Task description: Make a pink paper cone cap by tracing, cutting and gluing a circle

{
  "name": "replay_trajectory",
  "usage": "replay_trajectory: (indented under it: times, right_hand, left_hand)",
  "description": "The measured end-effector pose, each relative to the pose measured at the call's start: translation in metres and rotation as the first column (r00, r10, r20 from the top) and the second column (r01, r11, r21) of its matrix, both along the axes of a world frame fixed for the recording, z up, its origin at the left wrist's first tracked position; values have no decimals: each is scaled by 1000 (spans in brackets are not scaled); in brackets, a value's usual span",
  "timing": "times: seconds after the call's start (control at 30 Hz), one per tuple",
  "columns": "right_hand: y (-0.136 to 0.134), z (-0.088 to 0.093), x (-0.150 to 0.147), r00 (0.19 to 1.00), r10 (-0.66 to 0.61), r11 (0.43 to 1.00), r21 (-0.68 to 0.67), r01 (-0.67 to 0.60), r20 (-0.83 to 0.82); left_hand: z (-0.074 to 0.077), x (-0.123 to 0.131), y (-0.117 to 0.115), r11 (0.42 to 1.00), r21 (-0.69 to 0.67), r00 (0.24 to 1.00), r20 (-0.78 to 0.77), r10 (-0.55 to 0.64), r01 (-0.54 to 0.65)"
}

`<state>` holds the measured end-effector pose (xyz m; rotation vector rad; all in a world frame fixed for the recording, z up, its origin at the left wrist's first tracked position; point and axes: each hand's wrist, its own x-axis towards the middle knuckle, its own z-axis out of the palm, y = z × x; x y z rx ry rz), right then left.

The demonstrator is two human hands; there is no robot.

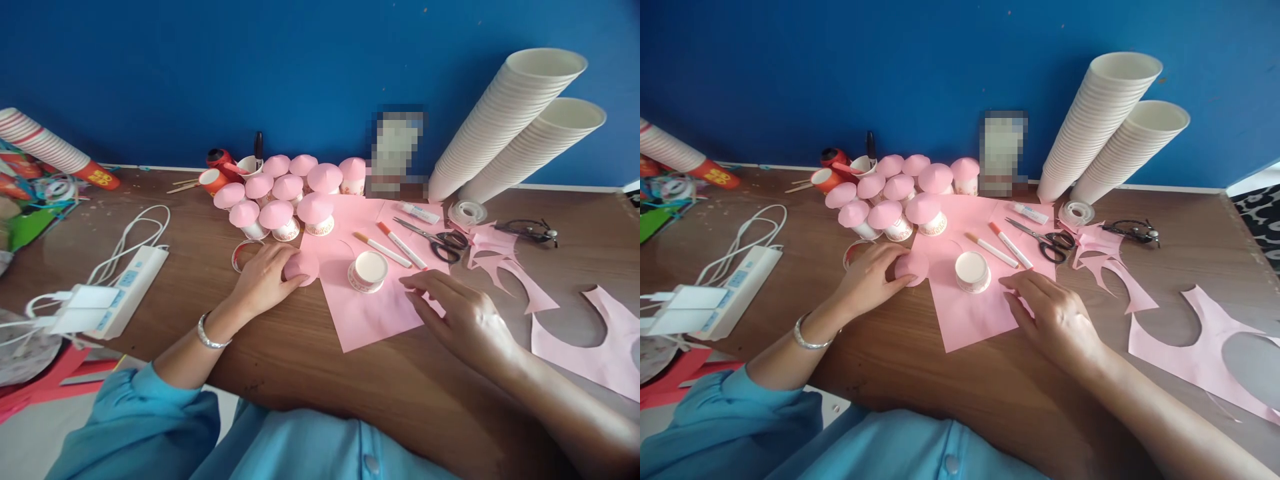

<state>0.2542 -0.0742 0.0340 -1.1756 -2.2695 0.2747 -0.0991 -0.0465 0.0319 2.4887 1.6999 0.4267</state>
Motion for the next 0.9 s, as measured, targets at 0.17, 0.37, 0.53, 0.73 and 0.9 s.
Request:
replay_trajectory:
  times: [0.17, 0.37, 0.53, 0.73, 0.9]
  right_hand:
    - [-20, 15, -28, 979, 199, 976, -82, -202, -47]
    - [-24, 11, -72, 932, 359, 925, -149, -348, 52]
    - [-17, 0, -90, 951, 303, 902, -304, -307, -61]
    - [-11, -1, -99, 953, 72, 758, -605, -245, -296]
    - [-9, 8, -99, 827, -143, 667, -670, -326, -544]
  left_hand:
    - [9, 3, 5, 992, -125, 1000, -12, 4, -5]
    - [26, 8, 19, 953, -300, 999, -25, 30, -36]
    - [33, 5, 25, 925, -378, 998, -16, -53, 43]
    - [38, 2, 22, 919, -393, 999, 39, 3, 12]
    - [62, 25, 13, 897, -393, 941, 331, -64, 200]
